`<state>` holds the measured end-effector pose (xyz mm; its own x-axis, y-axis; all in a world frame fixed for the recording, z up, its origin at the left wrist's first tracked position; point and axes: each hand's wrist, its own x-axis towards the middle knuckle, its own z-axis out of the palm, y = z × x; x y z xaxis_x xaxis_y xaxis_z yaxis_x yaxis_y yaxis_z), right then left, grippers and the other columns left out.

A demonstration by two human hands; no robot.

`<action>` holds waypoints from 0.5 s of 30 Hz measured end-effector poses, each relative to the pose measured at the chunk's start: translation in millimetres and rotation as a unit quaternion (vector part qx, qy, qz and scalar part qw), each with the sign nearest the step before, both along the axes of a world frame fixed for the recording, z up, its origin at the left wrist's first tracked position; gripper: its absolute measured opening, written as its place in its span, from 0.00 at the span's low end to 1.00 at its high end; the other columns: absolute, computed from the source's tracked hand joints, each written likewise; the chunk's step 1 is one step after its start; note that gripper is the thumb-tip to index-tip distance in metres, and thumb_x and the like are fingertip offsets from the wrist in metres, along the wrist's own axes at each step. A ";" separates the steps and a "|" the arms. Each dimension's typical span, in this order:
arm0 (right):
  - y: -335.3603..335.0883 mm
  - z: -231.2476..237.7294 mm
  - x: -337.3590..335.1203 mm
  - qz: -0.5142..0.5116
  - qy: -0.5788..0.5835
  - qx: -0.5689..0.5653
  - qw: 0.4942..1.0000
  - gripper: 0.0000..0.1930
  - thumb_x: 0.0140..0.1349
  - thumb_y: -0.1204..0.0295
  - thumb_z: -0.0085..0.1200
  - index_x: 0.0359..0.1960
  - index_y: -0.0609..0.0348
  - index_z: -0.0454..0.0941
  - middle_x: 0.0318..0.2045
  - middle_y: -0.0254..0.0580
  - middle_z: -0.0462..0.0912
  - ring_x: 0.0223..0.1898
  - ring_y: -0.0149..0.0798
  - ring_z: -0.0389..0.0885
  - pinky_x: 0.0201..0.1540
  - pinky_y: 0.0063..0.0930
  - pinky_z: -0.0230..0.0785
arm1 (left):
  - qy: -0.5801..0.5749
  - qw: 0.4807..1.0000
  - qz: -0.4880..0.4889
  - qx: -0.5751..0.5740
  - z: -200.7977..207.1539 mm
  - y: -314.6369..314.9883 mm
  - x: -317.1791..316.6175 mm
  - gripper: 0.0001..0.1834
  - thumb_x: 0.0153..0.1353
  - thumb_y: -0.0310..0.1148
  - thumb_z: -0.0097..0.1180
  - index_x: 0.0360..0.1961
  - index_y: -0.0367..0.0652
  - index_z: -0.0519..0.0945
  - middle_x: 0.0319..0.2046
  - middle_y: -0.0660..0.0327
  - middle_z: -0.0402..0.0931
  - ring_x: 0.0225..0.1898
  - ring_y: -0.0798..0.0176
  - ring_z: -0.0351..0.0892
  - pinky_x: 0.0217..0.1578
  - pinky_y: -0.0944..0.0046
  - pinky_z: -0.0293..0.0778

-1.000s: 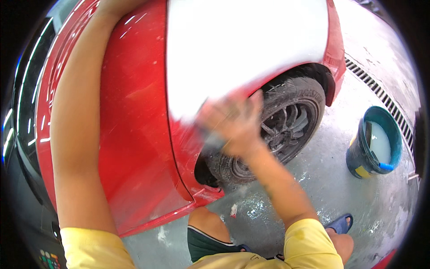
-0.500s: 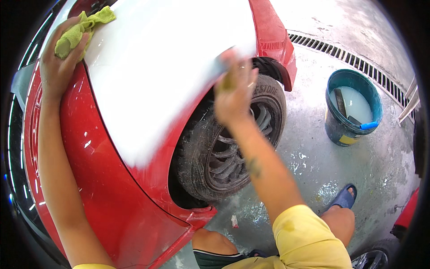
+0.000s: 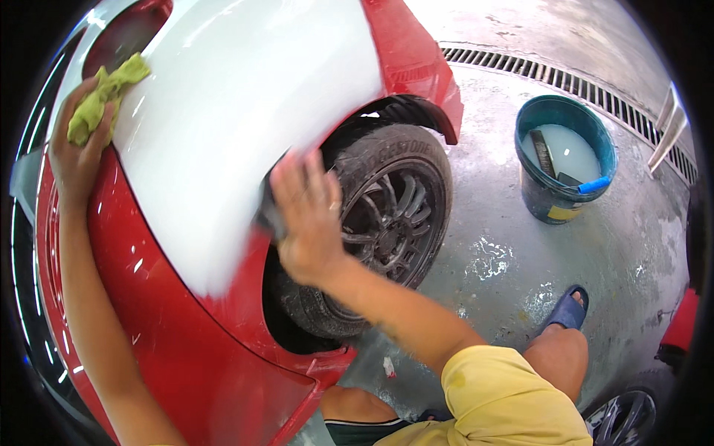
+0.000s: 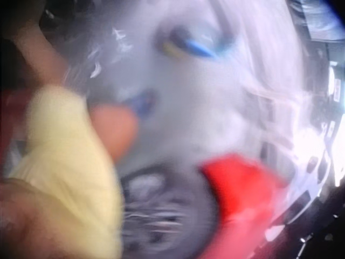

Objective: The person sands the rear exterior panel of a white and red car using a sanding block, frequently dipping and cleaning the block in a bucket of water and wiping the surface with a cloth.

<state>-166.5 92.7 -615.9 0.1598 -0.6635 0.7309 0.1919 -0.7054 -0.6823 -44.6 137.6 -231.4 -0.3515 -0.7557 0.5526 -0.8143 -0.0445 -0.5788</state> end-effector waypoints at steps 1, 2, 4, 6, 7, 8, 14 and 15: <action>-5.0 -1.7 -1.6 -0.023 0.007 -0.028 0.999 0.43 0.59 0.76 0.51 0.80 0.51 0.56 0.82 0.50 0.50 0.81 0.64 0.45 0.75 0.69 0.36 | -0.005 1.000 0.004 -0.003 2.4 0.7 -3.4 0.23 0.67 0.34 0.67 0.62 0.43 0.80 0.58 0.55 0.83 0.60 0.58 0.81 0.63 0.59 0.74; -7.7 -7.0 -2.9 -0.043 0.014 -0.053 0.998 0.44 0.56 0.77 0.51 0.80 0.51 0.57 0.82 0.49 0.50 0.81 0.64 0.45 0.75 0.70 0.36 | -0.009 1.000 0.012 -0.004 2.4 0.6 -5.4 0.23 0.67 0.34 0.67 0.62 0.42 0.80 0.58 0.55 0.83 0.60 0.58 0.81 0.63 0.59 0.74; -68.6 -11.0 -2.5 -0.146 0.067 -0.004 0.987 0.41 0.64 0.69 0.52 0.80 0.53 0.53 0.81 0.50 0.51 0.80 0.66 0.46 0.75 0.75 0.38 | -0.006 1.000 0.010 -0.003 2.2 -0.5 -8.7 0.23 0.67 0.33 0.66 0.62 0.41 0.80 0.58 0.55 0.82 0.60 0.59 0.81 0.63 0.59 0.74; -131.5 -15.5 -3.4 -0.195 0.067 0.054 0.977 0.38 0.71 0.65 0.49 0.80 0.59 0.51 0.80 0.51 0.52 0.80 0.66 0.44 0.75 0.73 0.41 | 0.016 1.000 0.011 -0.008 -2.2 -3.8 -9.0 0.23 0.67 0.32 0.66 0.62 0.41 0.80 0.58 0.54 0.82 0.60 0.59 0.81 0.63 0.59 0.73; -142.0 -13.6 -4.3 -0.193 0.097 0.080 0.973 0.37 0.72 0.65 0.48 0.79 0.61 0.50 0.80 0.51 0.51 0.81 0.64 0.43 0.76 0.69 0.40 | 0.020 1.000 0.015 -0.007 -1.8 -2.1 -6.4 0.22 0.67 0.31 0.66 0.62 0.41 0.80 0.58 0.55 0.82 0.60 0.59 0.81 0.63 0.60 0.73; -140.2 -16.1 -3.3 -0.184 0.084 0.084 0.976 0.36 0.72 0.66 0.47 0.79 0.61 0.50 0.80 0.52 0.51 0.81 0.64 0.44 0.76 0.69 0.40 | 0.017 1.000 0.012 0.000 -1.3 -1.4 -5.8 0.23 0.67 0.31 0.66 0.62 0.40 0.80 0.58 0.55 0.82 0.60 0.59 0.81 0.63 0.60 0.73; -181.7 -28.0 14.1 -0.207 -0.012 0.000 0.978 0.34 0.71 0.67 0.44 0.78 0.65 0.55 0.79 0.61 0.53 0.80 0.62 0.48 0.76 0.66 0.40 | -0.014 1.000 0.002 0.010 5.9 -6.4 -14.5 0.22 0.66 0.30 0.66 0.61 0.40 0.80 0.57 0.54 0.82 0.60 0.58 0.81 0.63 0.60 0.73; -208.6 -22.6 11.3 -0.207 -0.047 -0.035 0.977 0.34 0.70 0.67 0.45 0.76 0.67 0.58 0.77 0.63 0.57 0.79 0.61 0.51 0.76 0.64 0.43 | 0.019 1.000 -0.003 0.004 2.5 -9.3 -13.3 0.22 0.66 0.30 0.66 0.61 0.39 0.80 0.58 0.54 0.82 0.60 0.58 0.81 0.63 0.60 0.73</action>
